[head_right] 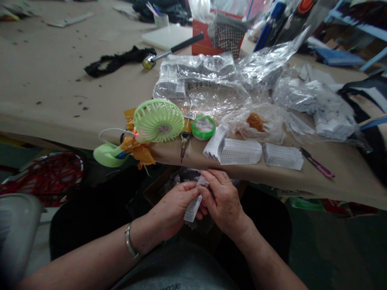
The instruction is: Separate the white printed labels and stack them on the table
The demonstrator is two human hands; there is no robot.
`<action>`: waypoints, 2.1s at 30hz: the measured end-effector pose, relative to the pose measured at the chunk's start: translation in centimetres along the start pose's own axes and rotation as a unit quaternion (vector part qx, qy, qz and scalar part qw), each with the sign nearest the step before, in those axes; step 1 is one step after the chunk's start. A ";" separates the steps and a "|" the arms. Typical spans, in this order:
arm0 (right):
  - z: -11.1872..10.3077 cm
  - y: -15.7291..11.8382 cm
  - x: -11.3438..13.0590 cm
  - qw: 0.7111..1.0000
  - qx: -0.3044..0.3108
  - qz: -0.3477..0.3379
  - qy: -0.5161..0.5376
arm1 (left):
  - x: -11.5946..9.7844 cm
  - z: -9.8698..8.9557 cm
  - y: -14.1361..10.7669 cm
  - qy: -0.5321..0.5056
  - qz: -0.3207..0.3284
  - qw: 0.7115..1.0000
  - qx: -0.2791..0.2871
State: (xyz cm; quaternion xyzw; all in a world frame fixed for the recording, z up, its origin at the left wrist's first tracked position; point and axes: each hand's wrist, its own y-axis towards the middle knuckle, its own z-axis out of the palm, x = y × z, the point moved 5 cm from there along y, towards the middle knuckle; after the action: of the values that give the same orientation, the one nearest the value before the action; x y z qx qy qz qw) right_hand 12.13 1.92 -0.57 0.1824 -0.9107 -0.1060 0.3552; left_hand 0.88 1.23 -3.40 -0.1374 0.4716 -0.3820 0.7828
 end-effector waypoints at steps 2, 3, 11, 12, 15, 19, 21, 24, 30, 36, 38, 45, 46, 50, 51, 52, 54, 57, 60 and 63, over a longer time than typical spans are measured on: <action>0.2 -0.1 0.0 1.000 0.006 0.002 0.007 | 0.1 -0.1 0.0 -0.001 0.001 1.000 0.005; 0.2 -0.1 0.0 1.000 0.008 0.007 0.016 | 0.1 -0.1 0.0 -0.002 0.002 1.000 0.008; 1.8 -0.7 -2.4 0.877 0.080 0.211 0.425 | -0.5 0.3 -1.0 -0.017 0.001 0.998 0.056; 2.3 -0.8 -2.4 0.840 0.112 0.227 0.479 | -0.4 0.4 -1.2 -0.018 -0.005 0.997 0.068; 3.2 -1.1 -2.3 0.766 0.183 0.249 0.563 | -0.1 0.5 -1.7 -0.016 -0.030 0.995 0.096; 3.8 -1.1 -2.0 0.739 0.191 0.241 0.599 | 0.3 0.4 -2.0 -0.025 -0.037 0.993 0.110; 4.1 -1.1 -1.8 0.724 0.192 0.249 0.613 | 0.3 0.4 -2.1 -0.024 -0.036 0.993 0.110; 4.4 -1.2 -1.5 0.702 0.190 0.261 0.635 | 0.4 0.4 -2.1 -0.013 -0.037 0.993 0.110; 4.8 -1.3 -1.2 0.680 0.187 0.268 0.656 | 0.6 0.2 -2.1 -0.001 -0.039 0.996 0.085; 4.4 -1.1 -1.2 0.760 0.110 0.287 0.572 | 0.0 -0.4 -2.2 0.008 -0.012 0.999 0.048; 3.6 -0.7 -1.0 0.808 0.047 0.275 0.519 | -0.6 -0.7 -2.3 0.007 0.017 0.999 0.033; 1.8 0.6 0.5 0.887 -0.024 0.254 0.384 | -1.4 -1.4 -2.3 0.043 0.072 0.996 -0.020; 1.9 0.8 0.5 0.888 -0.023 0.253 0.383 | -1.4 -1.5 -2.3 0.047 0.077 0.996 -0.027; 2.1 1.3 0.6 0.892 -0.011 0.250 0.377 | -1.7 -1.6 -2.5 0.063 0.096 0.993 -0.043; 2.1 1.4 0.6 0.893 -0.008 0.249 0.375 | -1.8 -1.7 -2.5 0.066 0.100 0.992 -0.045; 2.2 1.5 0.6 0.895 -0.006 0.249 0.371 | -1.9 -1.8 -2.5 0.070 0.103 0.991 -0.048; 2.3 1.5 0.5 0.900 -0.002 0.250 0.356 | -2.0 -1.9 -2.5 0.076 0.109 0.990 -0.052; 2.8 1.5 0.3 0.907 0.008 0.251 0.339 | -1.9 -2.1 -2.3 0.078 0.116 0.988 -0.060; 3.6 1.5 0.2 0.900 0.027 0.260 0.349 | -1.8 -2.4 -2.1 0.077 0.118 0.988 -0.067; 4.1 1.8 0.4 0.889 0.051 0.267 0.369 | -2.0 -2.9 -1.8 0.092 0.129 0.985 -0.075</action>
State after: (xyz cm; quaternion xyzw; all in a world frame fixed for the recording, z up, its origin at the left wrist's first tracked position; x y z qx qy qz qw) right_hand 8.63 3.65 -2.74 -0.0236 -0.7321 0.1139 0.6712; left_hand -2.90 1.87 -2.61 -0.0985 0.5829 -0.2525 0.7660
